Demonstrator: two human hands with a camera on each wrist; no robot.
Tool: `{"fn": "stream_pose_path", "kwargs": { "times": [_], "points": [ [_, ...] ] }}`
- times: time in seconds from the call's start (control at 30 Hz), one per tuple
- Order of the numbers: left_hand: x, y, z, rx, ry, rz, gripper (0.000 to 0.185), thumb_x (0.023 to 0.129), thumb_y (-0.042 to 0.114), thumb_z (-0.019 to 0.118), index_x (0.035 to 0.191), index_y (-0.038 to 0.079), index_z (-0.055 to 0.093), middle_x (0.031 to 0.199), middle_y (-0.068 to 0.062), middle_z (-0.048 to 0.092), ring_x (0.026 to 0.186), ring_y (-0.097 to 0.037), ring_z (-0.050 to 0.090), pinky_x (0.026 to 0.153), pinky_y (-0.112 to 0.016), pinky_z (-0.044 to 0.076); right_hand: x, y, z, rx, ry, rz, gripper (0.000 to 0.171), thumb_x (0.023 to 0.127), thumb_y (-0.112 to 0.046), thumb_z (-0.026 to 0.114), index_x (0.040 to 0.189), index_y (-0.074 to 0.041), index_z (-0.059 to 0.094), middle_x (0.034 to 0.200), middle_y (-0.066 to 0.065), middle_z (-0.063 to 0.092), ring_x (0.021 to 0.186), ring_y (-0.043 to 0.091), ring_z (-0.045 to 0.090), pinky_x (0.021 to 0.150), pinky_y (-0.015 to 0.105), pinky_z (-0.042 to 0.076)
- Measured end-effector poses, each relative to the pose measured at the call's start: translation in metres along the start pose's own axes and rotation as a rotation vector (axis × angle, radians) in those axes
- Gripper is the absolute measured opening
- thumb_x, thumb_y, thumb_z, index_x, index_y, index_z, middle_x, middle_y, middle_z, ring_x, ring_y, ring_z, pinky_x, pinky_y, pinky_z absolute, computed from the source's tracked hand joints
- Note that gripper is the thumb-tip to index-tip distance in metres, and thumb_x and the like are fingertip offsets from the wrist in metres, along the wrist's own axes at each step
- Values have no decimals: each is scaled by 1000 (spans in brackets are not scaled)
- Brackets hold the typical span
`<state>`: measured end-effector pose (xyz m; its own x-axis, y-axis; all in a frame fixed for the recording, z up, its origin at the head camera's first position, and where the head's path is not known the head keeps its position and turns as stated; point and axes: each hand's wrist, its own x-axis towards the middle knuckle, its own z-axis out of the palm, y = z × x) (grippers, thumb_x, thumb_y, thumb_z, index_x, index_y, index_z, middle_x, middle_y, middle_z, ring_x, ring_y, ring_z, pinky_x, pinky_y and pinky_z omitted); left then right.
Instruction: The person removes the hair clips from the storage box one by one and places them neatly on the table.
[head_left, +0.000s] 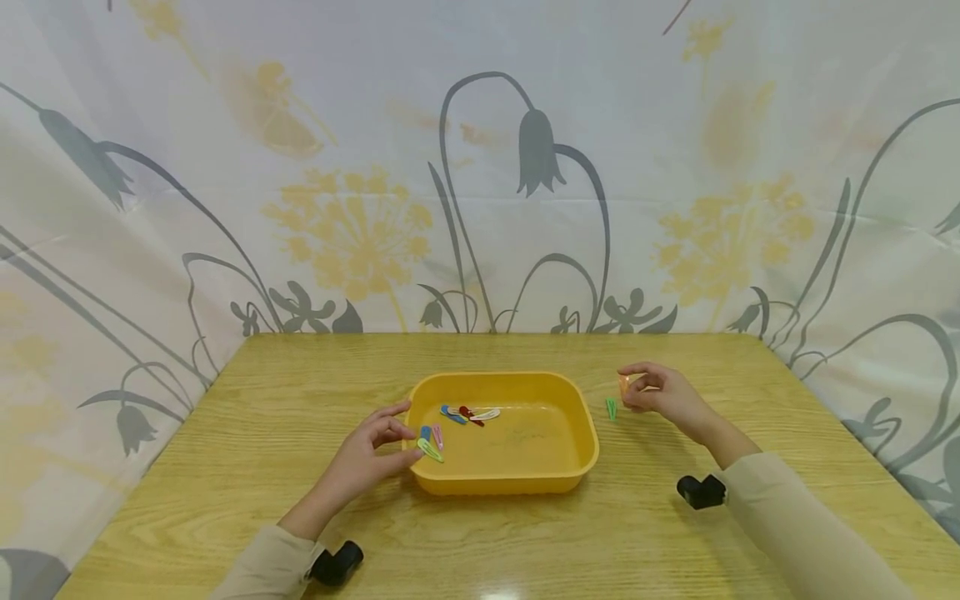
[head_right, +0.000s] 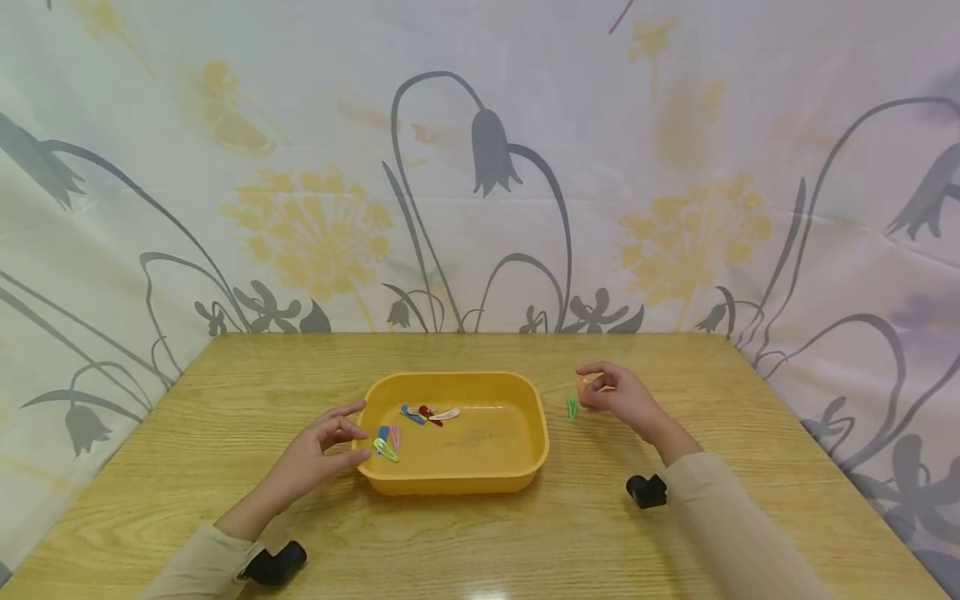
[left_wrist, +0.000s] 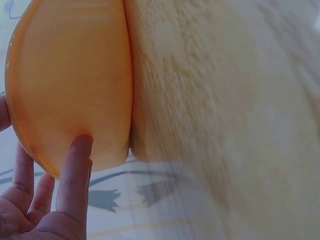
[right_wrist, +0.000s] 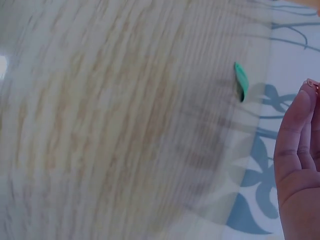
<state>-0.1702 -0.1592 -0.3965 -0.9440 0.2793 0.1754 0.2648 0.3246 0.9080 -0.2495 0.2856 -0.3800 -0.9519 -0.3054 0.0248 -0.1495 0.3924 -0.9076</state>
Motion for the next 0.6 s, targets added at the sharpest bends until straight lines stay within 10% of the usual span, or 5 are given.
{"fn": "stream_pose_path", "kwargs": {
  "times": [0.6],
  "points": [
    [0, -3, 0, -15, -7, -7, 25, 82, 17, 73, 98, 1, 64, 143, -11, 37, 116, -34, 48, 96, -47, 41, 1, 22, 0, 0, -17, 90, 46, 89, -4, 62, 126, 14, 42, 92, 16, 64, 77, 24, 63, 69, 34, 54]
  ]
}}
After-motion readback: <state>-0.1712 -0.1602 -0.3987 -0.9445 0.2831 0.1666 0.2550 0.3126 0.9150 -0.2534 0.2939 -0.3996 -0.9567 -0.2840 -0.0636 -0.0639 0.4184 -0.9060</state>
